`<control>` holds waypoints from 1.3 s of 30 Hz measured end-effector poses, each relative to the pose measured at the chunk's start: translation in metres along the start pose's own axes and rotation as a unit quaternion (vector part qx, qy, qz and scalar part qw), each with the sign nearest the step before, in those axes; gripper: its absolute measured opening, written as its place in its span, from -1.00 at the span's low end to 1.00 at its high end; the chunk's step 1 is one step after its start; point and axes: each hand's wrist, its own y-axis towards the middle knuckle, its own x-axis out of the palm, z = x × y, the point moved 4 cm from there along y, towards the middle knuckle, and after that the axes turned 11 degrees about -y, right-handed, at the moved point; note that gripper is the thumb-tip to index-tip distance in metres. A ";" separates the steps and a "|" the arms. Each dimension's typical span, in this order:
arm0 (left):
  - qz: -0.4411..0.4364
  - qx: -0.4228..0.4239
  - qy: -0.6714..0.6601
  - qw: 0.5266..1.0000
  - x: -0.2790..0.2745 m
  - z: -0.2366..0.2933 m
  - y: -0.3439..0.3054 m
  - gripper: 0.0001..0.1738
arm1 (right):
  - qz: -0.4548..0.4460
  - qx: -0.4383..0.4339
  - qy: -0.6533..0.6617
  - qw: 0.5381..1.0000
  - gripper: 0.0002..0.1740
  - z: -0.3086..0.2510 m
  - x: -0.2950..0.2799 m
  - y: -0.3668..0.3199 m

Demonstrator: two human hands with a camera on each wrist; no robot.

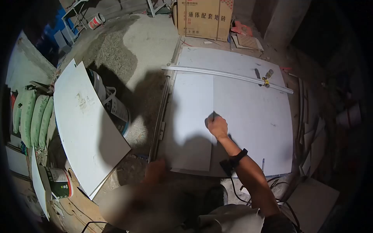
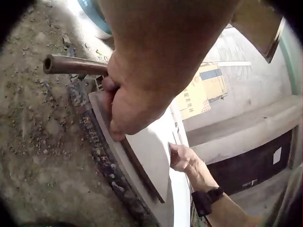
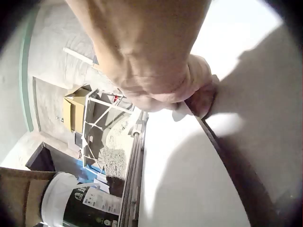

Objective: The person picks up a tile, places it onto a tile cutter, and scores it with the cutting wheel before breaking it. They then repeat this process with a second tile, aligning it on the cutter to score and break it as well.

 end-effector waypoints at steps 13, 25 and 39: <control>-0.017 -0.065 0.058 0.996 -0.009 0.002 0.003 -0.89 | -0.036 -0.074 -0.177 0.981 -0.46 -0.034 -0.020 -0.008; 0.176 -0.053 -0.038 0.982 -0.076 0.018 0.028 -0.72 | 0.048 -0.216 -0.241 0.945 -0.40 -0.029 -0.011 -0.001; 0.219 -0.141 -0.248 0.933 -0.039 -0.043 0.114 0.07 | 0.079 -0.107 -0.052 0.990 -0.62 -0.097 -0.018 -0.013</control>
